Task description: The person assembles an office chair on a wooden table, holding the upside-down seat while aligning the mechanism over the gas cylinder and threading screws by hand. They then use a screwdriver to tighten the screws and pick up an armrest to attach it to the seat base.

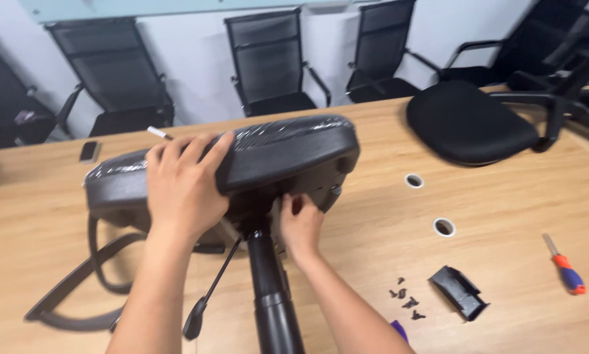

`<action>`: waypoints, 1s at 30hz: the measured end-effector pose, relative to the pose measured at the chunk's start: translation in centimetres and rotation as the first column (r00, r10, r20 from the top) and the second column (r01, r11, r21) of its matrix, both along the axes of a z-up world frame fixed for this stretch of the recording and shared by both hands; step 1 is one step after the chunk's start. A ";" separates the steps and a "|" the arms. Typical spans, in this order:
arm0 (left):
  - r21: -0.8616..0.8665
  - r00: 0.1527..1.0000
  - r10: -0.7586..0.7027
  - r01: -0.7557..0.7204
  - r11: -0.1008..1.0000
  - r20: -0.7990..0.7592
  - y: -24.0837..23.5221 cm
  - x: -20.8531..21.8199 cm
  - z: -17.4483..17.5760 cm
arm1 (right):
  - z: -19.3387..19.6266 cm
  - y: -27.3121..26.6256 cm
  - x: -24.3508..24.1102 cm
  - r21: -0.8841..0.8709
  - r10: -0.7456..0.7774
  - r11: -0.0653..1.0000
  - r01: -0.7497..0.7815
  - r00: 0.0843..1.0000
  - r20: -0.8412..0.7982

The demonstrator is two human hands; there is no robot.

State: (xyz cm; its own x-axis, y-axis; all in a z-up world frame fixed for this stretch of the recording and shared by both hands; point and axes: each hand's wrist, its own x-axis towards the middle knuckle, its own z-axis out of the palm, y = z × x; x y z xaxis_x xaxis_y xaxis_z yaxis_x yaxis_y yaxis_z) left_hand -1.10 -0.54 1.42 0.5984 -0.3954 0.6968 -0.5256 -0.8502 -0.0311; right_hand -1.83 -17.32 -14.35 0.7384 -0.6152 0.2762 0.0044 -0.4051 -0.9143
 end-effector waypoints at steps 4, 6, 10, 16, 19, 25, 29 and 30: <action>-0.007 1.000 -0.001 0.001 1.000 -0.015 0.2 0.0 -0.2 | -0.7 0.0 -0.2 -0.108 0.120 0.988 -0.112 0.990 0.071; -0.002 1.000 -0.009 0.009 1.000 -0.017 0.1 0.0 -0.1 | -1.7 -0.3 0.3 -0.197 0.099 0.977 -0.085 0.993 0.059; -0.008 1.000 -0.010 0.010 1.000 -0.013 0.2 0.1 -0.3 | -9.4 -2.7 4.2 0.850 0.295 0.465 -0.246 0.949 0.113; -0.007 1.000 -0.027 0.027 1.000 -0.013 0.1 -0.1 0.0 | -0.5 -0.7 -0.1 -0.271 0.102 0.961 -0.054 0.981 0.166; -0.008 0.999 -0.037 0.037 0.999 -0.017 0.1 0.0 -0.3 | -0.5 -0.4 -0.2 -0.441 0.146 0.896 -0.050 0.971 0.188; -0.007 0.999 -0.037 0.037 0.999 0.001 0.1 0.0 -0.4 | -0.9 -0.8 0.3 0.339 0.168 0.933 -0.124 0.981 -0.102; -0.023 0.999 -0.038 0.038 0.999 -0.003 0.2 0.1 -0.4 | -2.0 -1.1 0.4 0.137 0.154 0.977 -0.166 0.984 0.091; -0.030 0.999 -0.039 0.039 0.999 -0.007 0.4 0.2 -0.5 | -2.2 -1.0 0.3 -0.378 0.163 0.923 -0.073 0.963 0.213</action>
State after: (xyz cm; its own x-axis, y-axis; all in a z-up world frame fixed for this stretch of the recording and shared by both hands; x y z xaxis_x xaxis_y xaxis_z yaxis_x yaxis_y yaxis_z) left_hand -0.95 -0.19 0.94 0.5884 -0.3978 0.7039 -0.5583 -0.8296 -0.0022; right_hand -1.56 -18.37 -16.58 0.6851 -0.3507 0.6385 0.2696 -0.6921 -0.6695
